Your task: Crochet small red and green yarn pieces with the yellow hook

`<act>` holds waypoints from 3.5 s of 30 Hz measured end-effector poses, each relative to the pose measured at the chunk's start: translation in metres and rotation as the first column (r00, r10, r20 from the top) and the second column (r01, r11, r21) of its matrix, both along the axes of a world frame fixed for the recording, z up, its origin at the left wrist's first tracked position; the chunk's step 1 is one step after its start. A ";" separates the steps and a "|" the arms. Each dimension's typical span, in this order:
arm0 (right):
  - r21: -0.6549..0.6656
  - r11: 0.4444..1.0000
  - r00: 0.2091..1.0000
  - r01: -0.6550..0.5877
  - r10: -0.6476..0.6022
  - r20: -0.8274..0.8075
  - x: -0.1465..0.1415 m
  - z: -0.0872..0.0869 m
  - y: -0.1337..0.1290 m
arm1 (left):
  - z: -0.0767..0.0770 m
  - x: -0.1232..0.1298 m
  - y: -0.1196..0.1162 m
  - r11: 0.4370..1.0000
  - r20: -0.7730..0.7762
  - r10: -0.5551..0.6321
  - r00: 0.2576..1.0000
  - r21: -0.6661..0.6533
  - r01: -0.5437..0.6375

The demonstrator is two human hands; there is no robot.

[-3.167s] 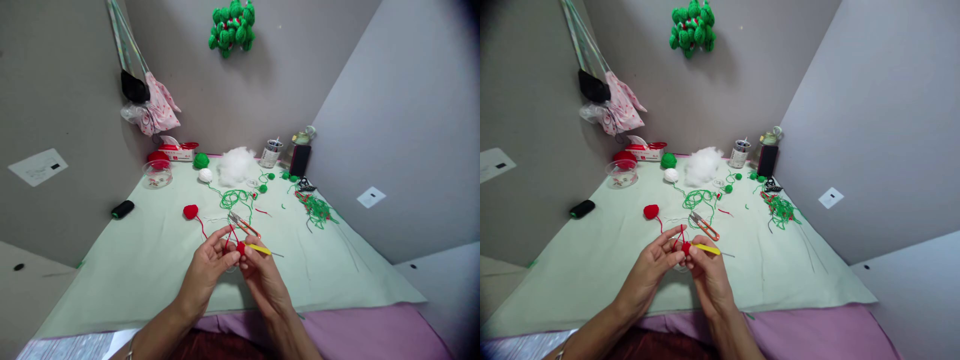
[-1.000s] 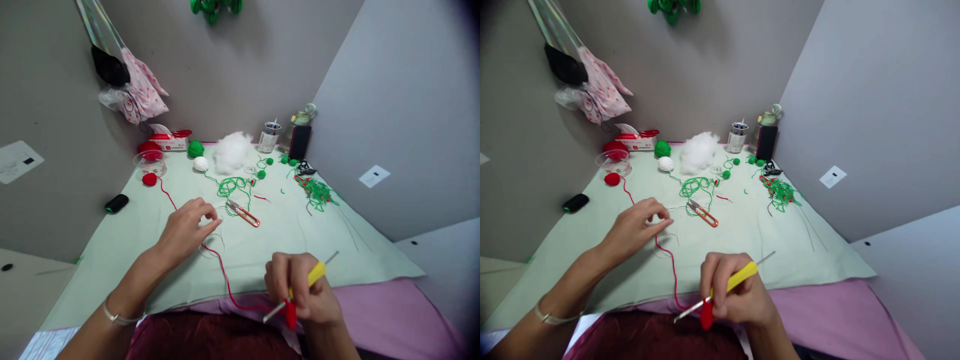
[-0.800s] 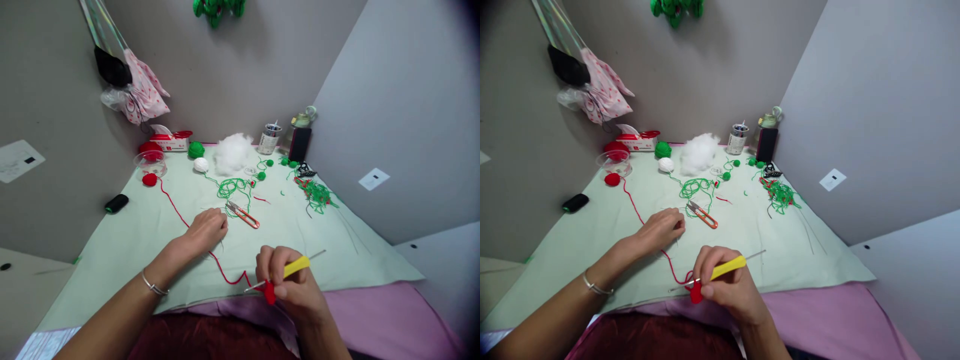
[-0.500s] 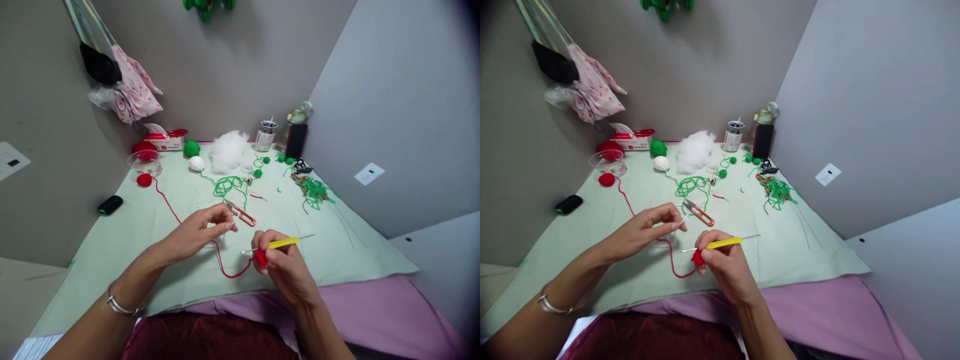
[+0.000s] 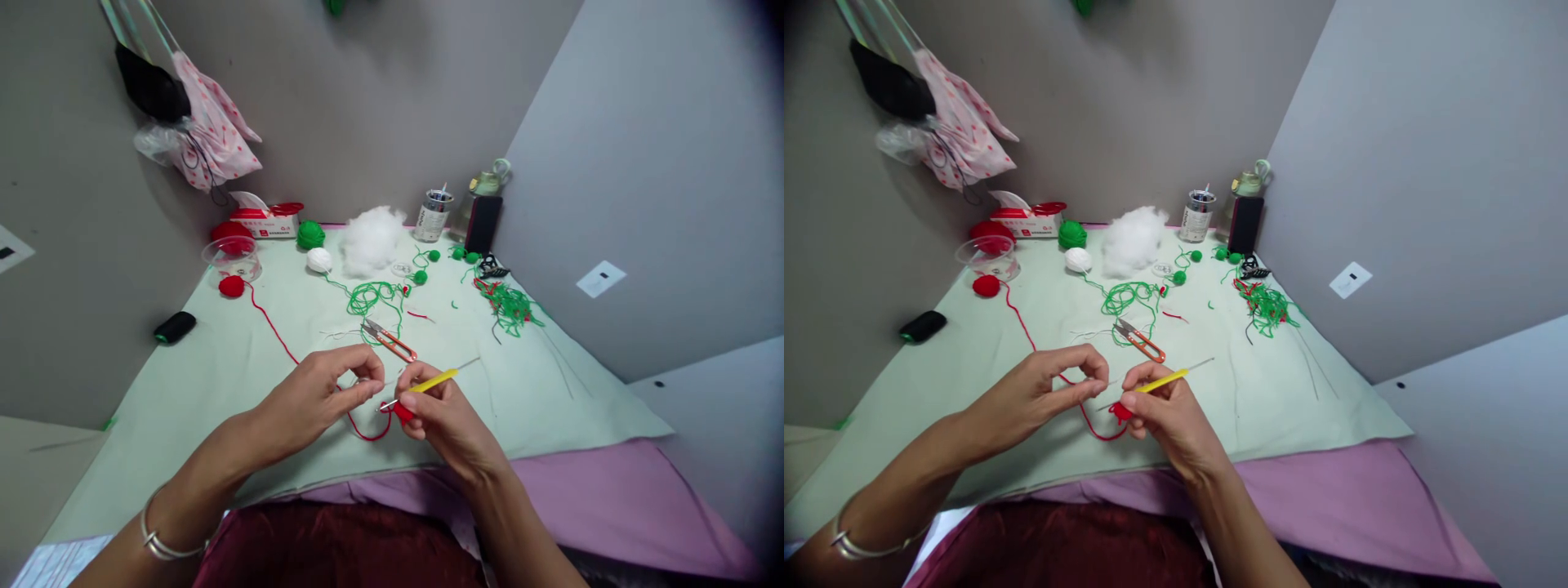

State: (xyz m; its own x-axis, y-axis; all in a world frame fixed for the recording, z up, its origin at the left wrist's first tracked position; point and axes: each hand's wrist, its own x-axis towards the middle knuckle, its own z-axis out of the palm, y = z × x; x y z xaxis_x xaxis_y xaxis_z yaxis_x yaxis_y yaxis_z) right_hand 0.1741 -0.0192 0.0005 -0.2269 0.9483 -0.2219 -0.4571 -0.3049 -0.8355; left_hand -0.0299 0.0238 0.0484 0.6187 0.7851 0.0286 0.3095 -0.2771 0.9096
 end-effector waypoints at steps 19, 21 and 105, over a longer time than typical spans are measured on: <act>0.046 0.991 0.992 0.126 -0.127 0.018 -0.002 0.002 -0.003 | -0.024 0.009 -0.017 0.900 0.398 0.226 0.889 -0.435 -0.035; 0.071 0.991 0.992 0.114 -0.118 0.047 -0.002 0.003 -0.006 | -0.028 0.016 -0.018 0.888 0.421 0.234 0.876 -0.459 -0.017; 0.932 0.326 0.420 -0.156 -0.832 0.362 -0.008 -0.016 -0.025 | -0.036 0.045 -0.044 0.724 0.466 0.543 0.698 -0.681 -0.109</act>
